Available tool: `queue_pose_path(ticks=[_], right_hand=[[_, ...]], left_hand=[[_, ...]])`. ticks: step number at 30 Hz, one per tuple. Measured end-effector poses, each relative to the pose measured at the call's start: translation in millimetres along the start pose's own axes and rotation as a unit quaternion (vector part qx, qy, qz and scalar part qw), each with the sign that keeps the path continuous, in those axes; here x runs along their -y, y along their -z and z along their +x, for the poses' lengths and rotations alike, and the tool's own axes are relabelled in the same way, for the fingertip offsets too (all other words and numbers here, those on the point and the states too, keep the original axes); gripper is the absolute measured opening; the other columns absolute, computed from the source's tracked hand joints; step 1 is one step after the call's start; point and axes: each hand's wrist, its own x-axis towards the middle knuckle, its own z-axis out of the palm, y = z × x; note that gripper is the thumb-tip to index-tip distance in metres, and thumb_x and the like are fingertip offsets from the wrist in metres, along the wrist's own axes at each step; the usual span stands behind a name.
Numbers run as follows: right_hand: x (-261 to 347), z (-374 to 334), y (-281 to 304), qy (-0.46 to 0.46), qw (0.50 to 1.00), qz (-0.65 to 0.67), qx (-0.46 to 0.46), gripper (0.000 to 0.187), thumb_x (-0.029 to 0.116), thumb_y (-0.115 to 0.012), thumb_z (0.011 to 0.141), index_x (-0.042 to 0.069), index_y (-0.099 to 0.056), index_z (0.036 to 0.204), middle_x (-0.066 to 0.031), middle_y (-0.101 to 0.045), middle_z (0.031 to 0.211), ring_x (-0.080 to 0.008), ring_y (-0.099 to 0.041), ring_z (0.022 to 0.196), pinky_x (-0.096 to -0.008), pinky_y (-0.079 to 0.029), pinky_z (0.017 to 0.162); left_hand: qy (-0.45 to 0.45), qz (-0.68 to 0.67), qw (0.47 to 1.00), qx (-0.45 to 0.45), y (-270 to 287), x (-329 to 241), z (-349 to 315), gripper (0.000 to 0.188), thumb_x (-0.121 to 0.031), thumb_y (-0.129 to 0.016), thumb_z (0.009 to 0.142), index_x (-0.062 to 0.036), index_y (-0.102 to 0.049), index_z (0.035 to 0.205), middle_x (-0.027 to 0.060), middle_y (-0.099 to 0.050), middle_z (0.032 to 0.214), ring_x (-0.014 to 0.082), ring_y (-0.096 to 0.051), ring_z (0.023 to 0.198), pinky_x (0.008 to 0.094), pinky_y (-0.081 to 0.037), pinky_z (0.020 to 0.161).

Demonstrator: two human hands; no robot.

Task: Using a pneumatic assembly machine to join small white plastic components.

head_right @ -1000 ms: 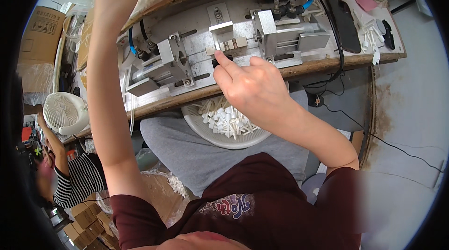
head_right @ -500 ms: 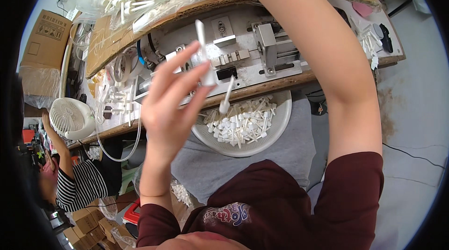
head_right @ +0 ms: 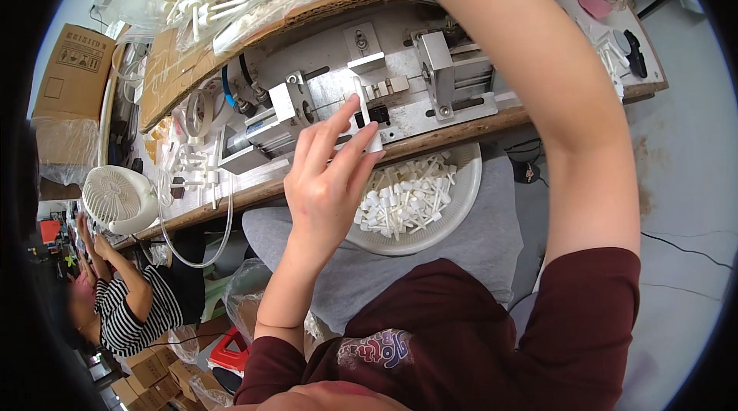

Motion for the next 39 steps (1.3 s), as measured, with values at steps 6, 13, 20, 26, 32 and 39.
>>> queue_pose_path(ticks=[6, 13, 20, 26, 32, 39], right_hand=[[3, -38, 31, -0.047, 0.994, 0.082, 0.049, 0.025, 0.014, -0.072, 0.080, -0.001, -0.072, 0.100, -0.0228, -0.070, 0.107, -0.0347, -0.067, 0.102, -0.0437, -0.053, 0.085], [-9, -66, 18, 0.146, 0.962, -0.062, -0.222, 0.018, 0.006, -0.073, 0.082, -0.003, -0.075, 0.098, -0.0161, -0.072, 0.105, -0.0239, -0.068, 0.092, -0.0346, -0.053, 0.083], [17, -108, 34, -0.069, 0.899, 0.403, -0.160, 0.029, 0.011, -0.070, 0.092, -0.006, -0.068, 0.116, -0.0084, -0.070, 0.103, -0.0131, -0.065, 0.094, -0.0259, -0.051, 0.085], [60, -164, 2, -0.035, 0.884, 0.396, -0.246, 0.026, 0.010, -0.072, 0.088, -0.002, -0.068, 0.111, -0.0138, -0.070, 0.114, -0.0176, -0.068, 0.097, -0.0295, -0.055, 0.082], [84, -226, -29, 0.041, 0.978, 0.083, -0.185, 0.031, -0.002, -0.079, 0.074, -0.002, -0.068, 0.103, -0.0170, -0.066, 0.126, -0.0276, -0.069, 0.101, -0.0346, -0.058, 0.083], [101, -249, -75, 0.040, 0.987, -0.018, -0.153, 0.024, 0.005, -0.068, 0.072, -0.002, -0.067, 0.095, -0.0150, -0.070, 0.118, -0.0225, -0.068, 0.088, -0.0317, -0.056, 0.068]], left_hand=[[-0.017, 0.032, 0.999, 0.021, -11, 0, -3, 0.028, -0.005, -0.081, 0.074, -0.0020, -0.074, 0.102, 0.0081, -0.071, 0.123, 0.0193, -0.065, 0.077, 0.0306, -0.056, 0.067], [-0.039, 0.067, 0.996, 0.038, -8, 2, 8, 0.026, -0.008, -0.080, 0.076, -0.0034, -0.075, 0.101, 0.0074, -0.072, 0.122, 0.0188, -0.066, 0.069, 0.0308, -0.055, 0.062], [-0.003, 0.060, 0.996, 0.069, -2, 0, 11, 0.026, -0.012, -0.081, 0.076, -0.0075, -0.075, 0.101, 0.0043, -0.073, 0.121, 0.0205, -0.065, 0.059, 0.0311, -0.054, 0.059], [-0.003, 0.013, 0.997, 0.079, 9, 1, 20, 0.027, -0.013, -0.082, 0.078, -0.0074, -0.075, 0.104, 0.0054, -0.075, 0.112, 0.0185, -0.066, 0.060, 0.0275, -0.053, 0.058], [0.007, -0.045, 0.995, -0.085, 52, 35, 93, 0.019, -0.010, -0.080, 0.084, -0.0045, -0.078, 0.102, 0.0036, -0.075, 0.090, 0.0097, -0.067, 0.077, 0.0239, -0.053, 0.069], [0.095, 0.063, 0.991, -0.066, 47, 74, 168, 0.035, -0.027, -0.081, 0.082, 0.0067, -0.073, 0.090, 0.0174, -0.071, 0.080, 0.0221, -0.068, 0.072, 0.0337, -0.053, 0.067]])
